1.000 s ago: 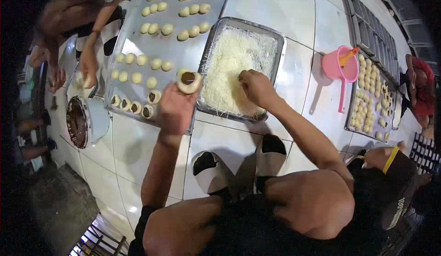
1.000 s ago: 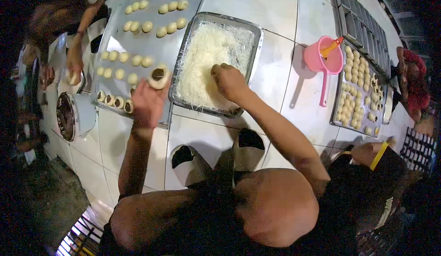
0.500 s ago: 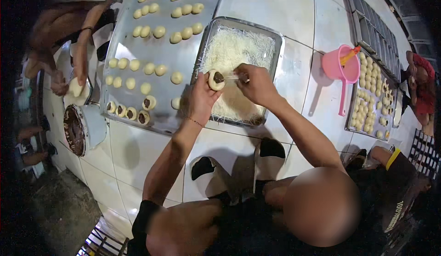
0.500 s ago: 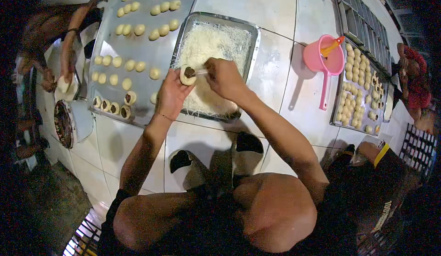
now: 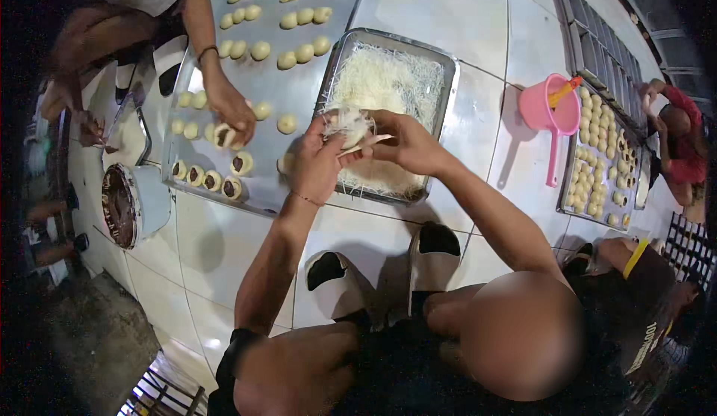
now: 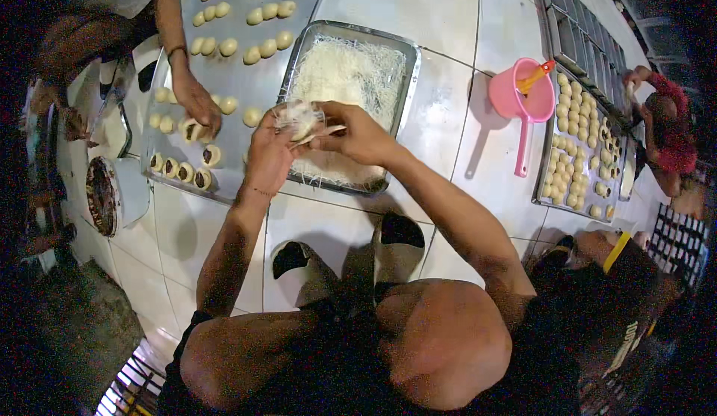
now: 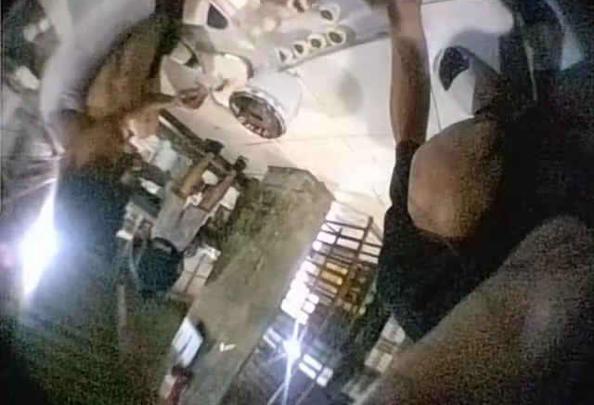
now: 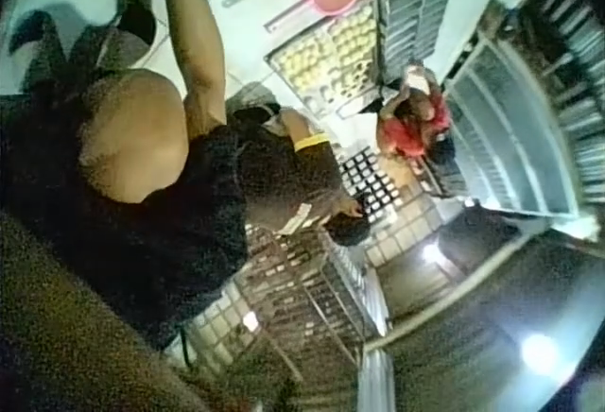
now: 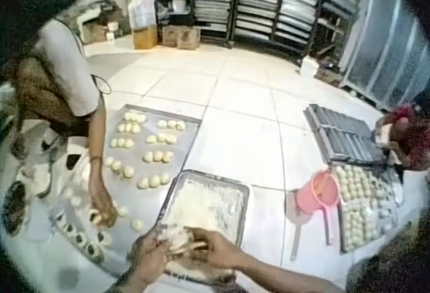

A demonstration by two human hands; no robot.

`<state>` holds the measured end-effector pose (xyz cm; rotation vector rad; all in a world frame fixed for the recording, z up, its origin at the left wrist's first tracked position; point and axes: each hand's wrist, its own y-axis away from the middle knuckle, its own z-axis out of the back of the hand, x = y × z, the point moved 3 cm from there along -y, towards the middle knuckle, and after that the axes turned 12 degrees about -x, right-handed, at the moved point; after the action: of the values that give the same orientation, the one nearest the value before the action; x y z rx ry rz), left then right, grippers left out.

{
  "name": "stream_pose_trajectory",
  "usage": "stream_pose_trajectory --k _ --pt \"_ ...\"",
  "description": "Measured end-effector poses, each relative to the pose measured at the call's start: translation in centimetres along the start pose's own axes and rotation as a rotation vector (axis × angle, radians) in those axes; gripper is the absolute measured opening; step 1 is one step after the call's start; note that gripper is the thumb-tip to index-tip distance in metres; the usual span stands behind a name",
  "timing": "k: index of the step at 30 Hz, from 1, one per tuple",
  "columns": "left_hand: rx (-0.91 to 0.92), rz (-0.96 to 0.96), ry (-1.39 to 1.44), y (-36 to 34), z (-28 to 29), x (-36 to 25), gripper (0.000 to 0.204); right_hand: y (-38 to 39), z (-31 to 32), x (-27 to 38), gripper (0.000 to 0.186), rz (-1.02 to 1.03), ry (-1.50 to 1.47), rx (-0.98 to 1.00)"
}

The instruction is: Fill small dough balls with chocolate filling and coat them in a flour mixture.

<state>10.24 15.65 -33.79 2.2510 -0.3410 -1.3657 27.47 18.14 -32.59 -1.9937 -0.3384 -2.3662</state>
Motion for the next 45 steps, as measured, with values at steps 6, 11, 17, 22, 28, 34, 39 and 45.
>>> stream_pose_trajectory --k 6,11,17,22,28,34,39,45 --pt "-0.087 -0.140 -0.711 3.0 -0.9 -3.4 0.041 1.8 -0.8 2.8 0.025 0.709 0.292 -0.054" --pt "-0.031 -0.854 -0.616 5.2 -2.2 -4.3 0.041 1.1 -1.4 5.3 0.018 0.675 0.155 0.014" --pt "-0.223 -0.476 -0.384 6.0 0.9 -4.1 0.042 2.4 -2.0 5.9 0.016 0.314 0.108 0.024" --pt "-0.140 -0.540 -0.537 7.0 -1.4 -4.4 0.039 2.7 -1.7 6.8 0.013 0.472 0.174 -0.073" --pt "-0.099 -0.542 -0.162 7.3 -1.3 -4.4 0.044 3.2 -1.5 8.3 0.013 0.125 0.019 -0.051" --pt "-0.094 -0.423 -0.069 7.2 -0.4 -4.0 0.050 3.5 -2.0 8.8 0.014 0.201 0.075 0.006" --pt "-0.081 -0.512 -0.023 7.9 -0.1 -4.1 0.047 4.1 -2.4 10.2 0.012 0.204 -0.037 0.009" --pt "-0.036 -0.521 -0.247 8.7 -0.6 -3.6 0.039 4.1 -1.8 9.8 0.008 0.220 0.010 -0.004"
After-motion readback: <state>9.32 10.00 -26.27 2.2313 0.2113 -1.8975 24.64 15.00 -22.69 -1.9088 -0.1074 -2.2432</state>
